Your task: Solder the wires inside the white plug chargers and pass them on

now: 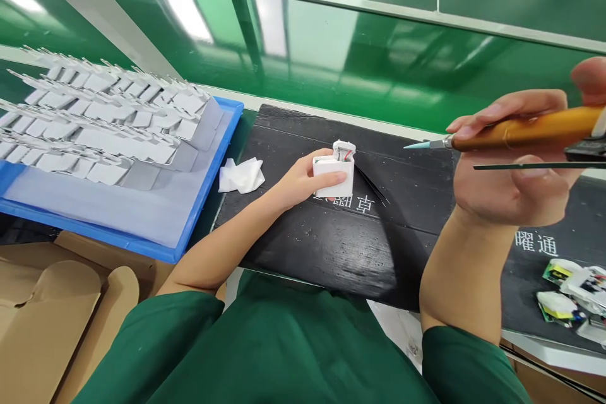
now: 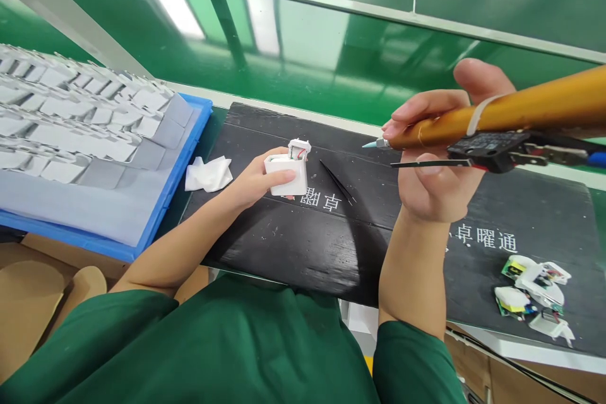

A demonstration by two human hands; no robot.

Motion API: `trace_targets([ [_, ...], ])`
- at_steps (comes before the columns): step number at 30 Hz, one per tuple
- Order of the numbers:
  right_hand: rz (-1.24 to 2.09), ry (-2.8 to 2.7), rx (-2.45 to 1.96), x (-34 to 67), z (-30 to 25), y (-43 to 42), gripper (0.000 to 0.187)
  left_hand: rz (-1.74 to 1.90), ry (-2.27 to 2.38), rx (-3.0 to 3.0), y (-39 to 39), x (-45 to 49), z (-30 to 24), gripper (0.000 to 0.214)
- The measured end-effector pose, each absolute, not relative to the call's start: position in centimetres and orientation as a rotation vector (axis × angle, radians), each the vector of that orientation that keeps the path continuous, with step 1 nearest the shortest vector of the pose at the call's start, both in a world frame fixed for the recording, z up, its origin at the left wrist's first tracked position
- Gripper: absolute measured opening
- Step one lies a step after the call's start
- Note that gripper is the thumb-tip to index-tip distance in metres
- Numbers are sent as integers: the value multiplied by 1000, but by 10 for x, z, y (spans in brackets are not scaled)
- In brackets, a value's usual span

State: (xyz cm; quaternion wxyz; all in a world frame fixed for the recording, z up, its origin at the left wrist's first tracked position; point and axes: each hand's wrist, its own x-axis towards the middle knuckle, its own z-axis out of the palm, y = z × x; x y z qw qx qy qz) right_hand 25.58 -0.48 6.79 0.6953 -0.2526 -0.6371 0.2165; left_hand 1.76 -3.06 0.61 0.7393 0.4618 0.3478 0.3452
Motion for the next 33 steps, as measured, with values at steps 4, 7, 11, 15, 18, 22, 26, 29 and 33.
trace_targets([
  [4,481,-1465,-509,261,65,0,54,736,773,1120,-33,16,7,51],
  [7,492,-1462,-528,262,65,1,55,764,810,1260,-35,14,7,47],
  [11,492,-1484,-507,261,66,0,52,774,851,1444,-38,12,9,47],
  [15,483,-1415,-517,259,65,-1,48,749,1001,1712,-36,10,9,50],
  [18,483,-1399,-502,258,63,0,50,574,1155,1961,-32,8,7,46],
  [22,472,-1452,-464,261,61,3,53,245,1262,2108,-30,5,8,41],
  [26,501,-1437,-455,262,59,4,53,230,1187,2034,-25,2,9,61],
  [29,527,-1418,-467,262,59,3,48,322,1065,1847,-17,5,3,78],
  [33,548,-1396,-515,260,61,0,57,515,870,1618,-11,17,-10,53],
])
